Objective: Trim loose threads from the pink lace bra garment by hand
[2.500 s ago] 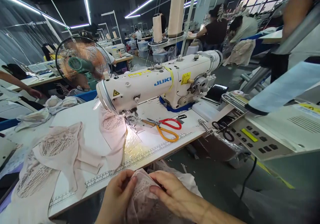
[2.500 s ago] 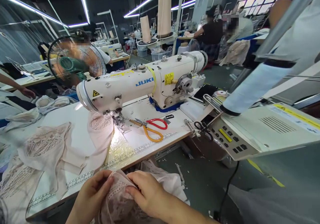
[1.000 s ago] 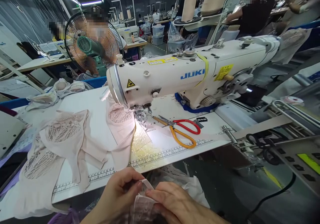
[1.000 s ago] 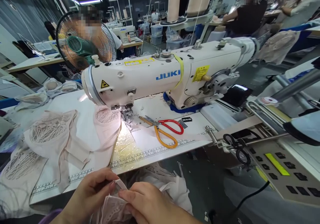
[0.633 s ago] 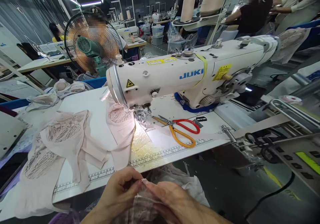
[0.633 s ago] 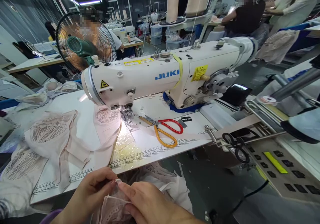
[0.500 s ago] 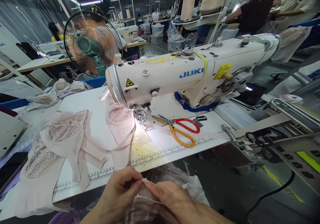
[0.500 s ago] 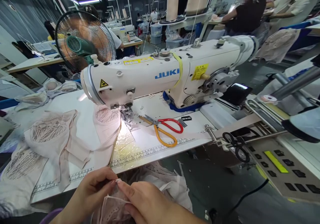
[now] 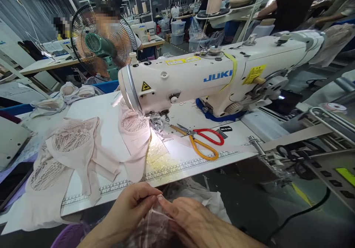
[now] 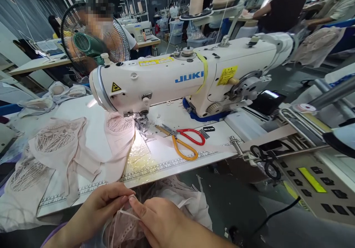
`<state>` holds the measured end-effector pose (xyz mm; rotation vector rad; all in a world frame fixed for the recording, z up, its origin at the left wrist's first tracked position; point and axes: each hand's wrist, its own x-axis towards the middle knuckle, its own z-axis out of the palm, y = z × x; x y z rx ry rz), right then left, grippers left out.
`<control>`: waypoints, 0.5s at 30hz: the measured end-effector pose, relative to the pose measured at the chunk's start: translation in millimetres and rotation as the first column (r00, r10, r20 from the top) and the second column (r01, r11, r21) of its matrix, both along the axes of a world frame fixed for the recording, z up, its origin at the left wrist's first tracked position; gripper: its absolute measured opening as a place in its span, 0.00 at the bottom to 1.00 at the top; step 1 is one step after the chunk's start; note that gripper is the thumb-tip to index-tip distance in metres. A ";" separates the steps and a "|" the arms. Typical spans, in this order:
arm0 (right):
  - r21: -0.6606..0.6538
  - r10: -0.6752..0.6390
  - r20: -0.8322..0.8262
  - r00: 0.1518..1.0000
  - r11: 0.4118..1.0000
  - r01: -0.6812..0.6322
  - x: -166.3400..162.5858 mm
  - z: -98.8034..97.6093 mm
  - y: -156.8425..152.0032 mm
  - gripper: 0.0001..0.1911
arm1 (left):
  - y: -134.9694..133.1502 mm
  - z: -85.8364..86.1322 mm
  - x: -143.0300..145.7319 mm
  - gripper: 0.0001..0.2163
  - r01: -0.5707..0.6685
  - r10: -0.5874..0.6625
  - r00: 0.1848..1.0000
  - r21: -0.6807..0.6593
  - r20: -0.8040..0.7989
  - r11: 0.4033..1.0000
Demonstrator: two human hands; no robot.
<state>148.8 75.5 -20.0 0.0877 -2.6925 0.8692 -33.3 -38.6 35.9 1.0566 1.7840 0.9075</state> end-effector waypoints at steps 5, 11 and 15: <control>-0.012 0.004 -0.061 0.998 1.000 -0.005 -7.6 -3.3 0.0 0.37 | 3.8 4.1 0.5 0.13 -0.017 0.017 1.000 -0.019 -0.010 1.000; 0.001 0.011 -0.080 0.997 1.000 -0.011 -21.2 -6.7 6.7 0.39 | 13.6 -7.6 -11.1 0.10 -0.063 0.062 0.998 -0.046 -0.018 0.997; 0.031 0.011 0.023 1.000 0.999 -0.012 -33.2 -6.9 13.5 0.37 | 23.9 -24.8 -28.8 0.11 -0.043 0.039 0.993 -0.035 -0.108 0.998</control>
